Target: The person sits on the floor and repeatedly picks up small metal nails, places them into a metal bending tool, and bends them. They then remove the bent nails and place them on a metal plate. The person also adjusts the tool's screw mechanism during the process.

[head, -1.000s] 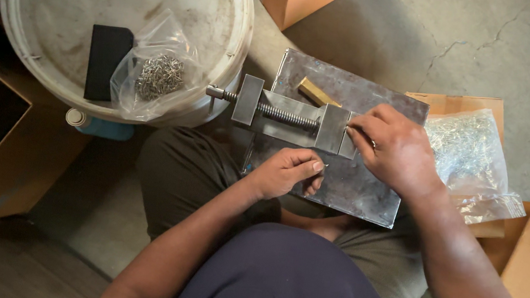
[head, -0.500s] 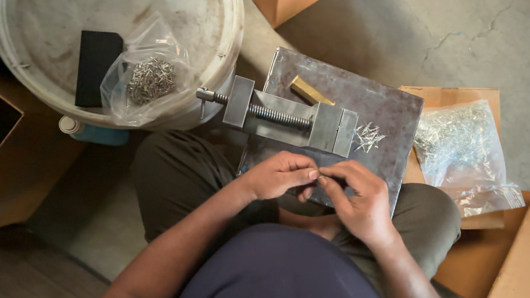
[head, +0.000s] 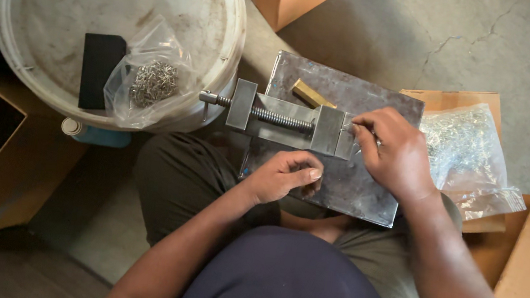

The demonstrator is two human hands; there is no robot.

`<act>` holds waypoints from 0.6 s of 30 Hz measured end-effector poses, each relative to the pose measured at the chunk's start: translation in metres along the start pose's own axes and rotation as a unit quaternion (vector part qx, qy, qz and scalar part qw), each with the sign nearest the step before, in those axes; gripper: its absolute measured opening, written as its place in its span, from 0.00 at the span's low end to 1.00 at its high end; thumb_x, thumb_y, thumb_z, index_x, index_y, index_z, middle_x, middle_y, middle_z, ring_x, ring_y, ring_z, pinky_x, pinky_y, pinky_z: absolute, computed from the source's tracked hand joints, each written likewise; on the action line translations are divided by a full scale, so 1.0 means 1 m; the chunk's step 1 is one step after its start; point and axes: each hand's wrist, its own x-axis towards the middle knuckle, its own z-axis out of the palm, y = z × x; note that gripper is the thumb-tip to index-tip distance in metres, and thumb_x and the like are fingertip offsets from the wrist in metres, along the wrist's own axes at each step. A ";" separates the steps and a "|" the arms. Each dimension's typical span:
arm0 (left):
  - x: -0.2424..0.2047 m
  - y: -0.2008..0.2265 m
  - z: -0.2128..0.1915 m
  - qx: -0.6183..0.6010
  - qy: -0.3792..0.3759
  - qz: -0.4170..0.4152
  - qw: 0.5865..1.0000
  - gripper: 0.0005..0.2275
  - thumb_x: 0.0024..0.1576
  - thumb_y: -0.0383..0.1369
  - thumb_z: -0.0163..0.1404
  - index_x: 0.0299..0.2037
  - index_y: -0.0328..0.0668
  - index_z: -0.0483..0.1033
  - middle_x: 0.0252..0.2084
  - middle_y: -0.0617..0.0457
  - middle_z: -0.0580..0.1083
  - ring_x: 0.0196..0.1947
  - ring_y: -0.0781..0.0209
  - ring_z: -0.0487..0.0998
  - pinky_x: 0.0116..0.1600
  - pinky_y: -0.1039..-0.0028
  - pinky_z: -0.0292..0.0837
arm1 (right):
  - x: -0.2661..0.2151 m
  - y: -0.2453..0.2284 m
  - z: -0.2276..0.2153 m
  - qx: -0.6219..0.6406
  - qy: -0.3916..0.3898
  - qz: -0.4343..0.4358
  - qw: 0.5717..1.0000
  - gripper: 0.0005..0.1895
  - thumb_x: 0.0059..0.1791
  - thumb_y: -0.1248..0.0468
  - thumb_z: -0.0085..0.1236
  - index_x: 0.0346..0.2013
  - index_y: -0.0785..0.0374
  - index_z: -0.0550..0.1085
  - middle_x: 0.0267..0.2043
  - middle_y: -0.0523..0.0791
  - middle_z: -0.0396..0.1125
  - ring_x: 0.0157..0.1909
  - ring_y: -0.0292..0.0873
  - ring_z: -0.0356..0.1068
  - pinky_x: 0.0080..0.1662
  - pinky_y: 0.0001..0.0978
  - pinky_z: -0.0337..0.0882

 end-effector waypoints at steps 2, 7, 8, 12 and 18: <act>-0.001 -0.001 0.000 -0.012 -0.002 0.004 1.000 0.08 0.67 0.34 0.50 0.45 0.35 0.75 0.35 0.54 0.76 0.34 0.67 0.76 0.42 0.74 0.74 | 0.006 -0.003 0.000 -0.022 -0.026 -0.020 0.999 0.04 0.50 0.68 0.61 0.40 0.63 0.77 0.40 0.48 0.72 0.42 0.53 0.73 0.44 0.42 0.72; 0.001 -0.002 -0.002 -0.003 0.005 0.003 1.000 0.08 0.66 0.33 0.50 0.45 0.35 0.75 0.35 0.54 0.76 0.34 0.67 0.76 0.42 0.74 0.75 | 0.010 -0.005 -0.003 -0.030 -0.039 -0.025 0.998 0.04 0.50 0.68 0.61 0.39 0.63 0.77 0.39 0.48 0.72 0.41 0.53 0.73 0.43 0.42 0.72; 0.001 -0.003 -0.002 -0.006 0.005 0.001 1.000 0.07 0.66 0.33 0.50 0.45 0.35 0.75 0.35 0.54 0.76 0.35 0.67 0.76 0.42 0.75 0.75 | 0.011 -0.005 -0.004 -0.031 -0.040 -0.025 0.998 0.04 0.50 0.68 0.61 0.39 0.63 0.77 0.39 0.48 0.72 0.41 0.53 0.73 0.43 0.42 0.72; 0.001 -0.004 -0.001 -0.004 0.006 0.001 1.000 0.07 0.66 0.32 0.51 0.45 0.35 0.75 0.35 0.54 0.76 0.35 0.67 0.76 0.43 0.74 0.75 | 0.012 -0.004 -0.005 -0.052 -0.053 -0.038 0.997 0.05 0.50 0.67 0.62 0.40 0.63 0.76 0.40 0.48 0.72 0.41 0.53 0.73 0.42 0.43 0.72; 0.000 -0.004 -0.003 -0.006 0.006 0.003 1.000 0.07 0.66 0.32 0.51 0.45 0.35 0.75 0.35 0.53 0.76 0.35 0.67 0.76 0.43 0.74 0.75 | 0.010 0.001 -0.001 -0.051 -0.060 -0.044 0.996 0.05 0.50 0.66 0.62 0.40 0.62 0.77 0.40 0.48 0.72 0.40 0.53 0.74 0.41 0.42 0.73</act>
